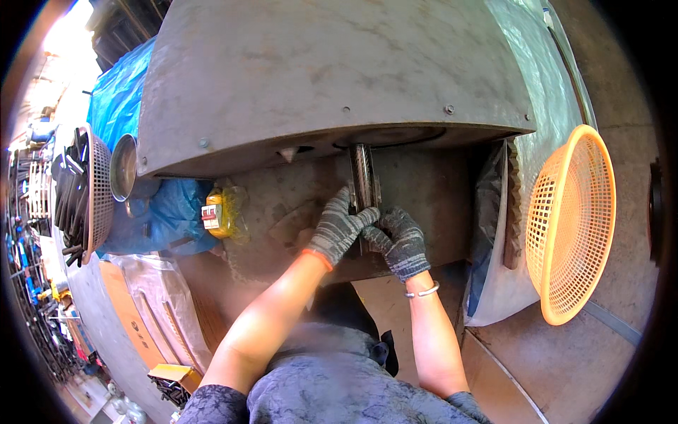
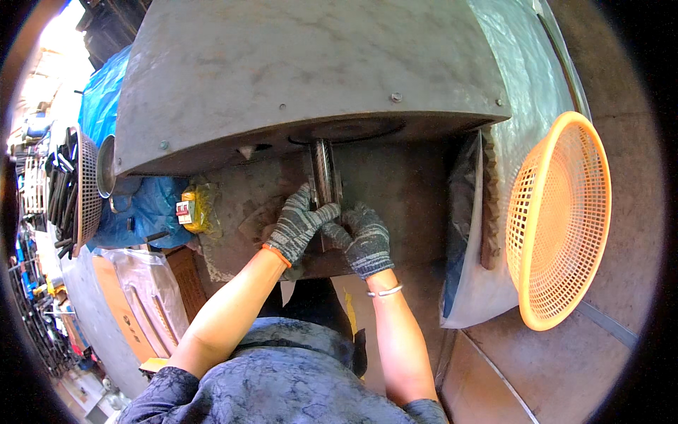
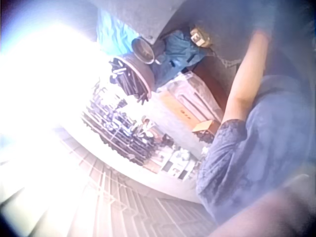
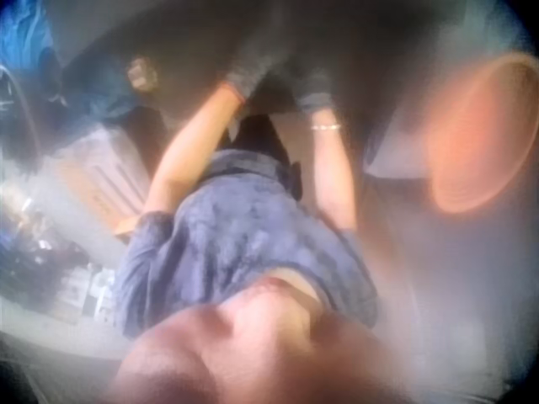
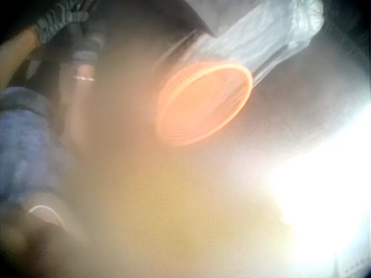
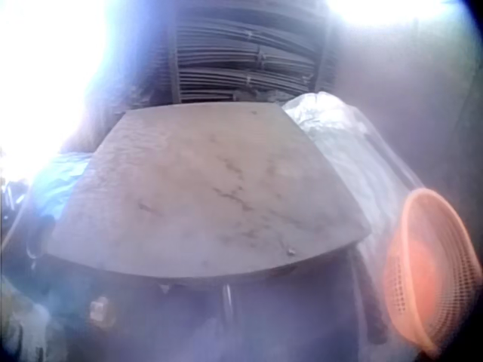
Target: The person inserts a metal tube into a rotating deburring machine, rotates the tube by hand, and then applies a liquid to the tube using a brush. The tube is then placed into a basket.
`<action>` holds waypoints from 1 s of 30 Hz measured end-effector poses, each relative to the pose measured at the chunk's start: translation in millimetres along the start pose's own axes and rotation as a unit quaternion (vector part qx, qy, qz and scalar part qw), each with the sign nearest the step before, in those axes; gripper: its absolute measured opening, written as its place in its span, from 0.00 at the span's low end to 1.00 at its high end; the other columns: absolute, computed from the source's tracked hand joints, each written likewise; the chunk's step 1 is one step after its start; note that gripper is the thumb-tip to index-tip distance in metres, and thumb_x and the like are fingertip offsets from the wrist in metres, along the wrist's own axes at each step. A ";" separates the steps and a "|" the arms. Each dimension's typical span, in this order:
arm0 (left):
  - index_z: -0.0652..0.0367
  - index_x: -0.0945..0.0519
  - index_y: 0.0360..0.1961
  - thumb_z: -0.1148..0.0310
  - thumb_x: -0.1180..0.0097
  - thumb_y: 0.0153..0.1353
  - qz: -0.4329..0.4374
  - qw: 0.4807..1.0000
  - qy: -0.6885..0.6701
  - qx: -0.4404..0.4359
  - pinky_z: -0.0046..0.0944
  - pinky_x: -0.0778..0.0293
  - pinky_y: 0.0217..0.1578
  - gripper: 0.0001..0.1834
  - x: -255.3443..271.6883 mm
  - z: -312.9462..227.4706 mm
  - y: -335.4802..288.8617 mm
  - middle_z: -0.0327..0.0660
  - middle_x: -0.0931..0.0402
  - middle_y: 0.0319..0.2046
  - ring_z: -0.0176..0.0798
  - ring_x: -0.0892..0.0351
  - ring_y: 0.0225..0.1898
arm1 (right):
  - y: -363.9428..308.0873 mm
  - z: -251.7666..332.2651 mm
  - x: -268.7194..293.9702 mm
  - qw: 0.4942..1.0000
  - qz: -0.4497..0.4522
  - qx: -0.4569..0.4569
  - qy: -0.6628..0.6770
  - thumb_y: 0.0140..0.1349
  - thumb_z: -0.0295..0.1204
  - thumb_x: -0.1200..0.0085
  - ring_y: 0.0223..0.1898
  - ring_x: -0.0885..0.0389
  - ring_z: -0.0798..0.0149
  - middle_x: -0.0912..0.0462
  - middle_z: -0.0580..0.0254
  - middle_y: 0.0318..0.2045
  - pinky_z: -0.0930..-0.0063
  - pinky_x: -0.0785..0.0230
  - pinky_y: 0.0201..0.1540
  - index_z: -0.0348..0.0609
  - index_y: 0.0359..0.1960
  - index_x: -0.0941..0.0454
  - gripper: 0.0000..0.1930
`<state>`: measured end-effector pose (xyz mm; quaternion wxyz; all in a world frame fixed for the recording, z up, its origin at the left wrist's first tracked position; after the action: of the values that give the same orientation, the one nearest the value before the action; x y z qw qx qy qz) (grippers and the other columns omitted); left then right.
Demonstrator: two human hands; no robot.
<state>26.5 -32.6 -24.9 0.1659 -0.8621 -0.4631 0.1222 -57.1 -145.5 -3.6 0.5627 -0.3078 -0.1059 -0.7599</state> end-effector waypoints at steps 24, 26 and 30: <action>0.62 0.25 0.50 0.72 0.36 0.55 -0.003 1.000 -0.022 0.018 0.32 0.27 0.44 0.21 -2.2 -5.4 -2.1 0.40 0.21 0.41 0.32 0.25 0.41 | 1.9 -4.6 -1.8 0.999 0.011 -0.038 0.022 0.46 0.43 0.33 0.30 0.22 0.48 0.21 0.48 0.27 0.58 0.30 0.35 0.38 0.28 0.17 0.18; 0.62 0.25 0.50 0.72 0.37 0.55 -0.010 1.000 -0.003 0.007 0.33 0.27 0.44 0.21 -3.4 -7.5 -2.2 0.40 0.21 0.40 0.31 0.25 0.41 | 2.4 -3.6 -0.8 0.999 0.004 -0.043 0.013 0.45 0.43 0.32 0.30 0.22 0.49 0.21 0.48 0.26 0.58 0.30 0.34 0.38 0.27 0.17 0.18; 0.63 0.26 0.51 0.72 0.37 0.56 0.006 0.999 -0.035 0.026 0.33 0.27 0.44 0.21 -1.6 -1.2 -1.0 0.40 0.21 0.40 0.31 0.25 0.41 | 3.5 6.0 4.5 0.997 0.012 -0.069 0.010 0.44 0.42 0.31 0.29 0.22 0.50 0.21 0.48 0.25 0.58 0.30 0.34 0.38 0.24 0.18 0.18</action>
<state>25.3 -33.6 -23.4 0.1707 -0.8555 -0.4600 0.1655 -52.6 -147.2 3.1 0.5505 -0.3392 -0.0438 -0.7615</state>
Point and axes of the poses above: each hand's wrist, its own y-axis towards the middle knuckle, its own x-axis out of the back of the hand, z = x × y, the point moved 4 cm from there along y, towards the middle knuckle
